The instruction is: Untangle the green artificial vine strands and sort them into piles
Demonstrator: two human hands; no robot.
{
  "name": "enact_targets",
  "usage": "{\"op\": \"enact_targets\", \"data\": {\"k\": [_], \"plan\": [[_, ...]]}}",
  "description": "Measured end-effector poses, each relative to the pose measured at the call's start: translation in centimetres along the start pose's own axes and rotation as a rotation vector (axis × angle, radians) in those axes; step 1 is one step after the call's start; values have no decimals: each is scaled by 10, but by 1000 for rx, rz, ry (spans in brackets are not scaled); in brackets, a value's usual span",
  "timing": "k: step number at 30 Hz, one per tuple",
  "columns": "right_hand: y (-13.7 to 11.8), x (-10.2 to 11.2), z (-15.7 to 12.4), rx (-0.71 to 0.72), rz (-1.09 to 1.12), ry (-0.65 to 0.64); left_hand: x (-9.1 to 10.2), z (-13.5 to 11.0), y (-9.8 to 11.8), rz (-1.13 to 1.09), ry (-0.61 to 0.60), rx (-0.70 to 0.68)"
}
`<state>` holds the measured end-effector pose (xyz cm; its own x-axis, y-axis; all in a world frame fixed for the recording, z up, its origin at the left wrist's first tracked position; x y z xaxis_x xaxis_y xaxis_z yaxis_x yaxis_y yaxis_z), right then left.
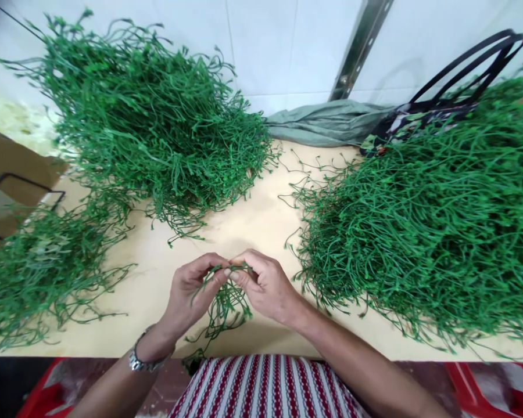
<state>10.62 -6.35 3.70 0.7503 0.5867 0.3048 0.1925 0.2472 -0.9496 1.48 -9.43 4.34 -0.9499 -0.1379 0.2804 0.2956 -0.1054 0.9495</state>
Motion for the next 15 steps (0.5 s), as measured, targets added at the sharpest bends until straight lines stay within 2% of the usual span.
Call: {"op": "enact_targets", "data": {"k": [3, 7, 11, 15], "plan": [[6, 1, -2, -40, 16, 17, 0, -3, 10, 155, 22, -80], [7, -1, -4, -61, 61, -21, 1, -3, 15, 224, 26, -109], [14, -4, -6, -144, 181, -60, -8, 1, 11, 174, -140, -57], [20, -7, -8, -197, 186, -123, -16, 2, 6, 146, -310, -5]]}}
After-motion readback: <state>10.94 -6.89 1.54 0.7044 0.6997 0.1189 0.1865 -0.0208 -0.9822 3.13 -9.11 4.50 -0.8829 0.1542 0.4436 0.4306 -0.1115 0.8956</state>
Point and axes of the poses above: each hand's wrist, its own z-axis towards the middle knuckle, its own x-axis out of the back of the hand, y = z × x, the point moved 10 cm from there along z, towards the middle knuckle, and after that the axes turned 4 degrees about -x, right-handed, at the moved point
